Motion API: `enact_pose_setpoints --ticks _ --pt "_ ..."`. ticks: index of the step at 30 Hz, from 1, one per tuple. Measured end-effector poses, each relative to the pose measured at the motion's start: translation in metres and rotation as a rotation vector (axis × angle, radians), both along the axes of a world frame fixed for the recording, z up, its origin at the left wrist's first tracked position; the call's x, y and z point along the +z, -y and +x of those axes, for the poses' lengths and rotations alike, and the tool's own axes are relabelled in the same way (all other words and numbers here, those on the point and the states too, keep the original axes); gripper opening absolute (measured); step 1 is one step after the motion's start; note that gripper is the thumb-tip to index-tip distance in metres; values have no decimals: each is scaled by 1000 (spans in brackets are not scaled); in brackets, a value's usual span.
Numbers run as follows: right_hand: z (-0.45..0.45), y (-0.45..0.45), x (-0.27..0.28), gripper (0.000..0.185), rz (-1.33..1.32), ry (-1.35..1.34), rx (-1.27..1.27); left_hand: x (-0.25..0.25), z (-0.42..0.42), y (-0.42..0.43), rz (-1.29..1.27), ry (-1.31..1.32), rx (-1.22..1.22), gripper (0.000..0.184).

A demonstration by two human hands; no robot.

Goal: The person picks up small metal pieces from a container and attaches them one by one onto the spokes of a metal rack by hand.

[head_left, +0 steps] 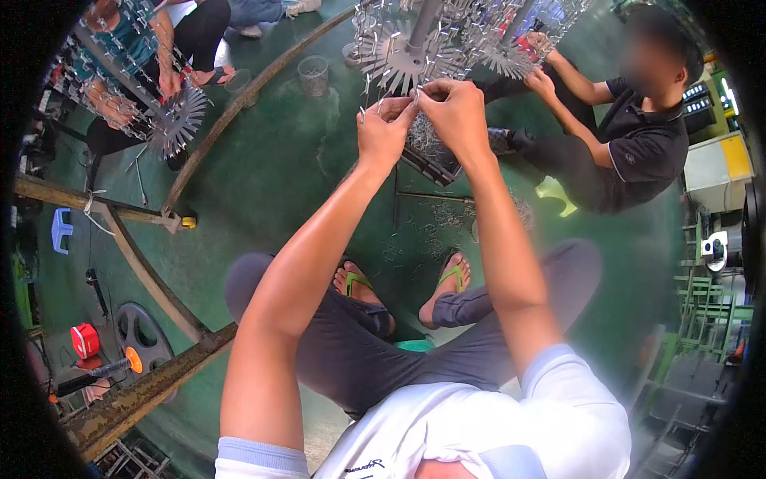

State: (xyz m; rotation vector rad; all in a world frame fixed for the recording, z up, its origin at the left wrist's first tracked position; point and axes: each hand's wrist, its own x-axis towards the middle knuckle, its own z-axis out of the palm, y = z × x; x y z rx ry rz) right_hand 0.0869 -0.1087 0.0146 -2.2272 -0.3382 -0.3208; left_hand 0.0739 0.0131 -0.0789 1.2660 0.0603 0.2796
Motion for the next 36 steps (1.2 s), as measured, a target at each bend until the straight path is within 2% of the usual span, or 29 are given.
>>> enact_pose_setpoints --ticks 2,7,11,14,15,18,22,27,36 --pt "0 -1 -1 28 23 6 -3 -4 2 -1 110 -5 27 26" --pt "-1 -8 -8 29 157 -64 -38 -10 3 5 0 63 56 24" --pt "-3 -10 1 28 71 -66 -68 -7 -2 3 39 14 19 26" --pt "7 -7 -5 27 42 -39 -58 -4 2 -9 -383 -233 -24 33" --pt "8 -5 -6 28 61 -46 -57 -2 4 -13 -451 -289 -49 40" --pt "13 -3 -13 29 92 -67 -52 5 17 -26 -630 -275 -108 41" --pt "18 -4 -16 28 54 -53 -44 9 29 -30 -619 -233 -203 41" --pt "20 0 -12 30 -54 -21 -72 7 31 -25 -597 -341 -218 40" --pt "9 25 -11 28 -43 -74 -93 3 27 -12 -526 -407 -299 40"
